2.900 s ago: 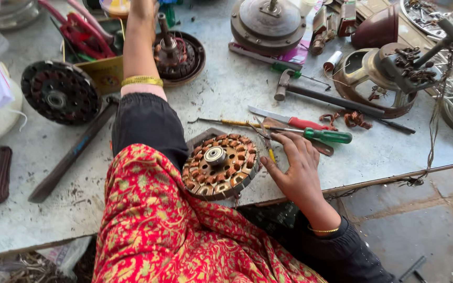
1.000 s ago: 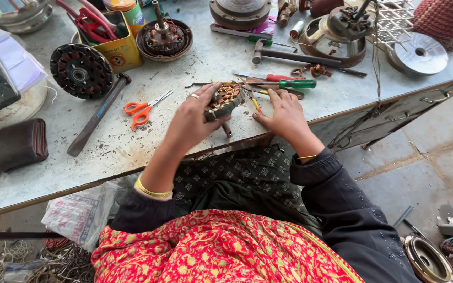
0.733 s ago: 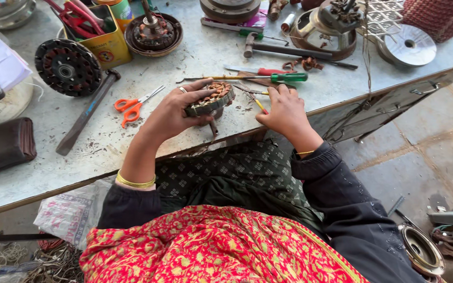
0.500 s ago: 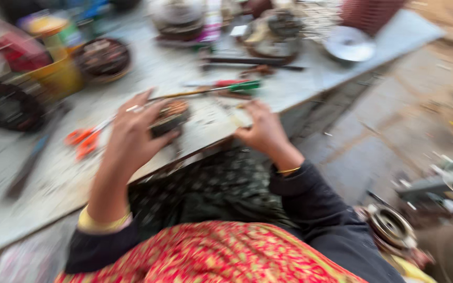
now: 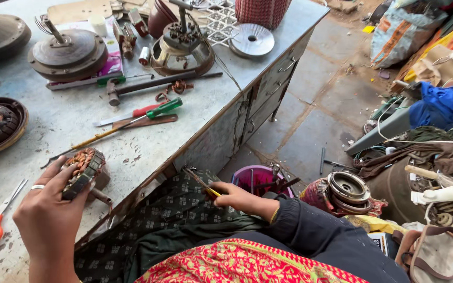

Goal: The person repairs a motor stator by using pliers to pull and adjust copper windings, then uses scissors to trim excess wire. The person works at a cluttered workbench with various tools and motor parts visible.

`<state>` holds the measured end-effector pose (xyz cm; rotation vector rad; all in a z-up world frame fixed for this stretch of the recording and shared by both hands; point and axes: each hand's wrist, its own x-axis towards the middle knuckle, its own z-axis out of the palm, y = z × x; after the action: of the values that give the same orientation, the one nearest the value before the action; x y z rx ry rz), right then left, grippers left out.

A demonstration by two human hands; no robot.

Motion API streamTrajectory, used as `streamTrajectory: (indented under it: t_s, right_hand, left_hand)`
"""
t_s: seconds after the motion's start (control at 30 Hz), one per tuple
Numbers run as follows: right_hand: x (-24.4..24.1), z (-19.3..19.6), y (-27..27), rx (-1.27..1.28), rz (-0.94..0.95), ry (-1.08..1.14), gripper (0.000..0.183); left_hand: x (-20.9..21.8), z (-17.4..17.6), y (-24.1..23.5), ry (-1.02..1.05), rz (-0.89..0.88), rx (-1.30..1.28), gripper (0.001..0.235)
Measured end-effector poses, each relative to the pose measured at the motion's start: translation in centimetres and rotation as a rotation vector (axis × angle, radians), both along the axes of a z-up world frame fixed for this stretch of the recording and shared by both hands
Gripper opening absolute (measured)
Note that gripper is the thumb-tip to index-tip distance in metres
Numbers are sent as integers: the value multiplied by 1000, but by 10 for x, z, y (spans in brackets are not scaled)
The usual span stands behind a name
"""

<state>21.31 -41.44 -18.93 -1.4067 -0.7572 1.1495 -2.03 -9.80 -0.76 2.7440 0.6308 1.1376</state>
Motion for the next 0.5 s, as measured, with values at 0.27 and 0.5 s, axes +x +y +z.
streamTrajectory:
  t_s: [0.27, 0.5]
  right_hand:
    - [-6, -19, 10, -35, 36, -101, 62]
    - [-6, -7, 7, -35, 16, 7, 63]
  left_hand:
    - [6, -19, 12, -271, -207, -177, 28]
    - [10, 4, 0, -222, -190, -162, 36]
